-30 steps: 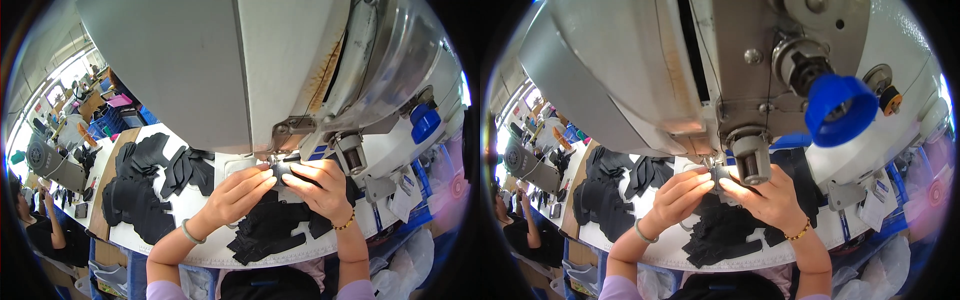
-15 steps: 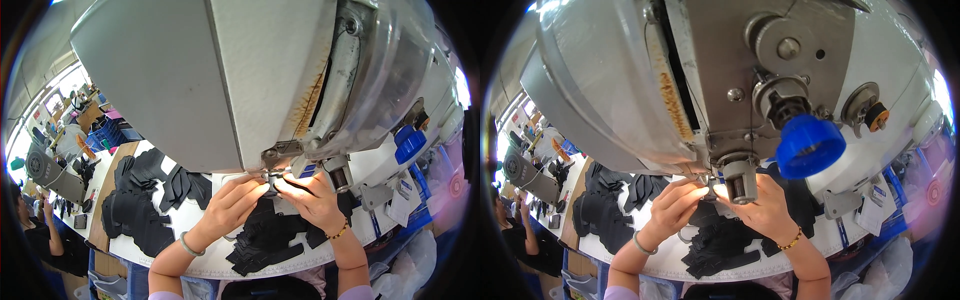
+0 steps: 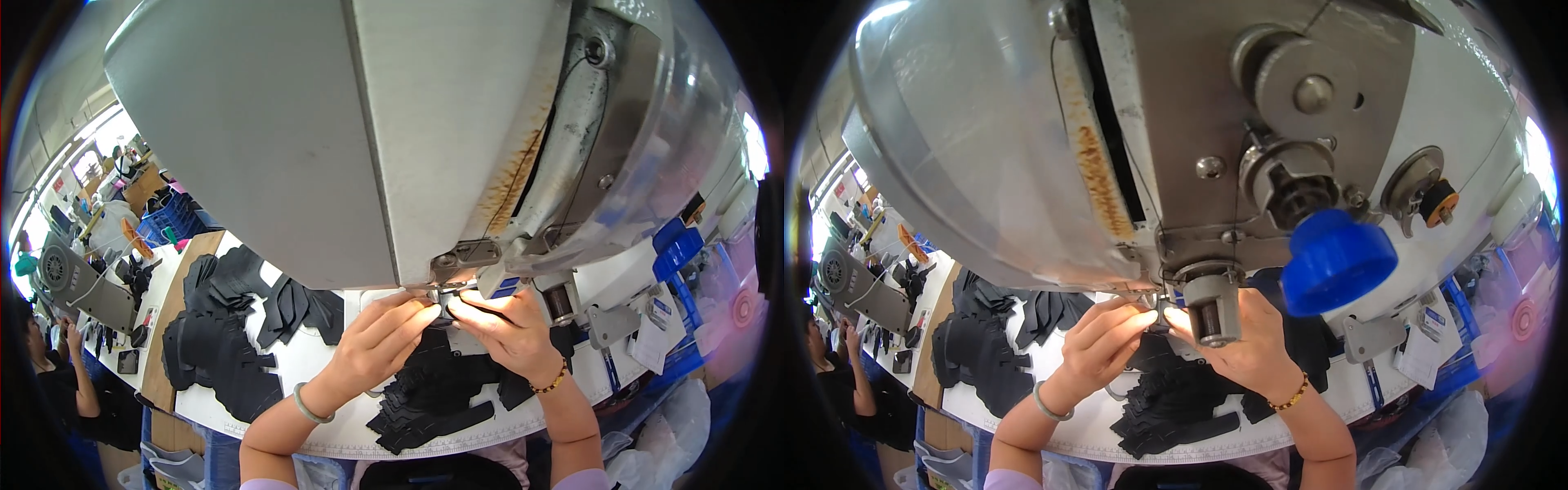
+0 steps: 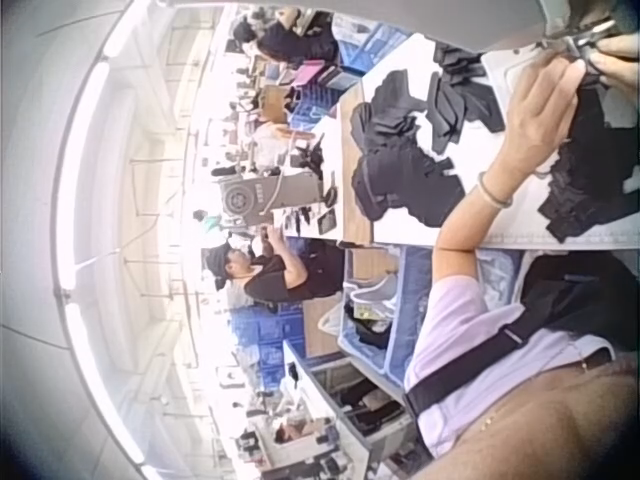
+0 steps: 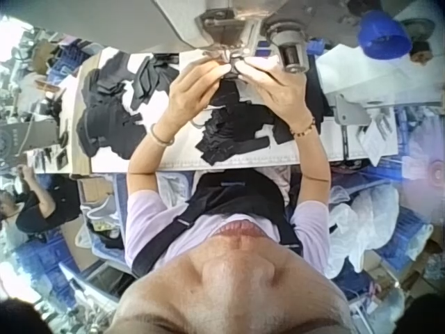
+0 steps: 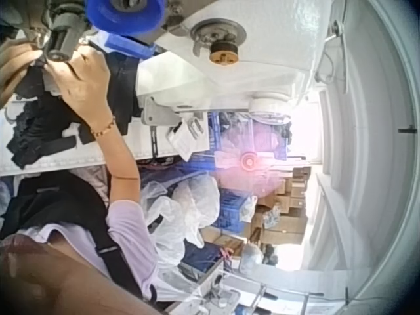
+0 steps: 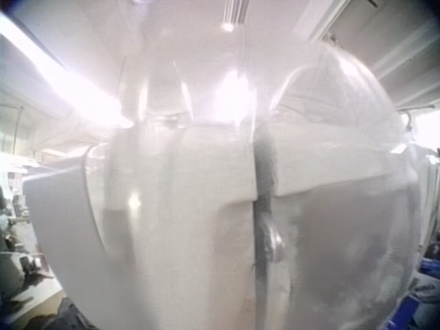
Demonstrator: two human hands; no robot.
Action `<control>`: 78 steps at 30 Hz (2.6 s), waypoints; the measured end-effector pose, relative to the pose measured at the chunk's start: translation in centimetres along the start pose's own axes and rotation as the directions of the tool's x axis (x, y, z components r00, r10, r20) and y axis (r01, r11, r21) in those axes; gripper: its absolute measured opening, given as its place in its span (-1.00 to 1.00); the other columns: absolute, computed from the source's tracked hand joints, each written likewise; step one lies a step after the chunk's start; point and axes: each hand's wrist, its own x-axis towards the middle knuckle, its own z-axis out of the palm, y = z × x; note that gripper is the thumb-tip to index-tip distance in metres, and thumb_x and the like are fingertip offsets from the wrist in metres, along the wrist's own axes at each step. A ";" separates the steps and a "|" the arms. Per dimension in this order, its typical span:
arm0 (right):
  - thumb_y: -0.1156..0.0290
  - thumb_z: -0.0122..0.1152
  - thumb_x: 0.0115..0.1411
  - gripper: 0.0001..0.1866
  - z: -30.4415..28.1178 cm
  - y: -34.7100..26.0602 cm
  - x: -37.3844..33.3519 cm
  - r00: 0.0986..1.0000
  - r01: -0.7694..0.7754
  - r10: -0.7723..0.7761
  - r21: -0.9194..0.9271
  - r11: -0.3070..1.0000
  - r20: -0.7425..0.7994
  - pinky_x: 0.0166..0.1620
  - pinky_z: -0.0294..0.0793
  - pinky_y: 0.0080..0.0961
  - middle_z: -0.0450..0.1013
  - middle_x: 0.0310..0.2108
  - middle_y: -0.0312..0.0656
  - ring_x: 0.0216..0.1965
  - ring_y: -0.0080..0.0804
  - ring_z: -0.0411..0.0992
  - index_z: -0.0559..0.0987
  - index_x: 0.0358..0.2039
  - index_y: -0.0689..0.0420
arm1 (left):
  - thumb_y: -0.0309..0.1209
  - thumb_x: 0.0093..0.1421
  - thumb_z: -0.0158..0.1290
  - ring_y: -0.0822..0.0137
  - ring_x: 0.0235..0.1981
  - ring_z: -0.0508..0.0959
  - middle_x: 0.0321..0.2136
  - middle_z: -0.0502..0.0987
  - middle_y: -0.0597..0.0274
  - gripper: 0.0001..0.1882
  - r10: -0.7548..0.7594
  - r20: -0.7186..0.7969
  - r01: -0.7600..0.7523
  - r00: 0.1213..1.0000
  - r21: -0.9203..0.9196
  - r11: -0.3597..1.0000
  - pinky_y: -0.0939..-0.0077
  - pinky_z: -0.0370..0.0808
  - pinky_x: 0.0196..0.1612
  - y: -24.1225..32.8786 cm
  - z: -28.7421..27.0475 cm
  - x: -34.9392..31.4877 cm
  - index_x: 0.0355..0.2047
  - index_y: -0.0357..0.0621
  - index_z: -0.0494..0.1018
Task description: Stitching together multiple black leather components for shoe assembly using an industrial sewing machine.
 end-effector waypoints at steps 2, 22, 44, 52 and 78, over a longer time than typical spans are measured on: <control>0.40 0.40 -0.12 -0.77 0.0 -0.1 0.0 1.000 0.006 -0.006 -0.025 1.000 0.008 -0.36 0.33 -0.56 0.49 -0.38 -0.38 -0.37 -0.45 0.39 0.66 -0.37 -0.03 | -0.68 -0.18 0.13 0.10 -0.30 0.53 -0.33 0.50 0.09 -0.62 -0.035 -0.047 0.032 0.998 -0.057 0.998 0.41 0.51 -0.27 0.2 0.2 0.1 -0.25 -0.30 0.50; 0.29 0.38 -0.11 -0.74 0.0 0.2 -0.3 1.000 0.010 -0.010 -0.031 0.999 0.019 -0.29 0.23 -0.47 0.44 -0.33 -0.42 -0.31 -0.41 0.30 0.66 -0.31 -0.11 | -0.68 -0.16 0.14 0.10 -0.29 0.54 -0.32 0.51 0.09 -0.65 0.007 -0.088 -0.010 0.996 -0.033 0.999 0.43 0.51 -0.27 -0.3 0.8 -0.2 -0.27 -0.29 0.51; 0.69 0.28 -0.11 -0.63 -0.1 1.0 -1.4 0.996 0.054 -0.054 0.002 0.999 0.064 -0.30 0.37 -0.62 0.50 -0.31 -0.29 -0.38 -0.46 0.40 0.58 -0.23 0.10 | -0.66 -0.20 0.18 0.18 -0.35 0.55 -0.35 0.51 0.16 -0.63 0.132 -0.068 -0.127 0.989 0.068 0.990 0.48 0.54 -0.31 -1.2 0.4 0.1 -0.28 -0.23 0.51; 0.56 0.17 -0.35 -0.68 0.4 4.4 -3.9 0.981 -0.046 0.032 0.069 0.997 0.194 -0.13 0.35 -0.26 0.40 -0.28 -0.08 -0.21 -0.08 0.36 0.50 -0.44 0.28 | -0.55 -0.11 0.16 0.23 -0.39 0.53 -0.41 0.53 0.11 -0.77 0.043 -0.181 -0.040 0.983 0.022 0.999 0.51 0.51 -0.37 -2.6 2.2 -0.9 -0.36 -0.28 0.50; 0.80 0.09 -0.11 -0.65 -0.5 2.2 -1.5 0.999 -0.030 0.028 0.151 0.988 0.018 -0.30 0.39 -0.57 0.50 -0.43 -0.19 -0.43 -0.47 0.43 0.61 -0.29 0.19 | -0.46 0.11 0.12 0.37 -0.40 0.48 -0.45 0.51 0.19 -0.84 -0.593 0.213 0.578 0.777 -0.616 0.536 0.55 0.35 -0.31 -2.3 1.7 -0.8 -0.33 -0.29 0.46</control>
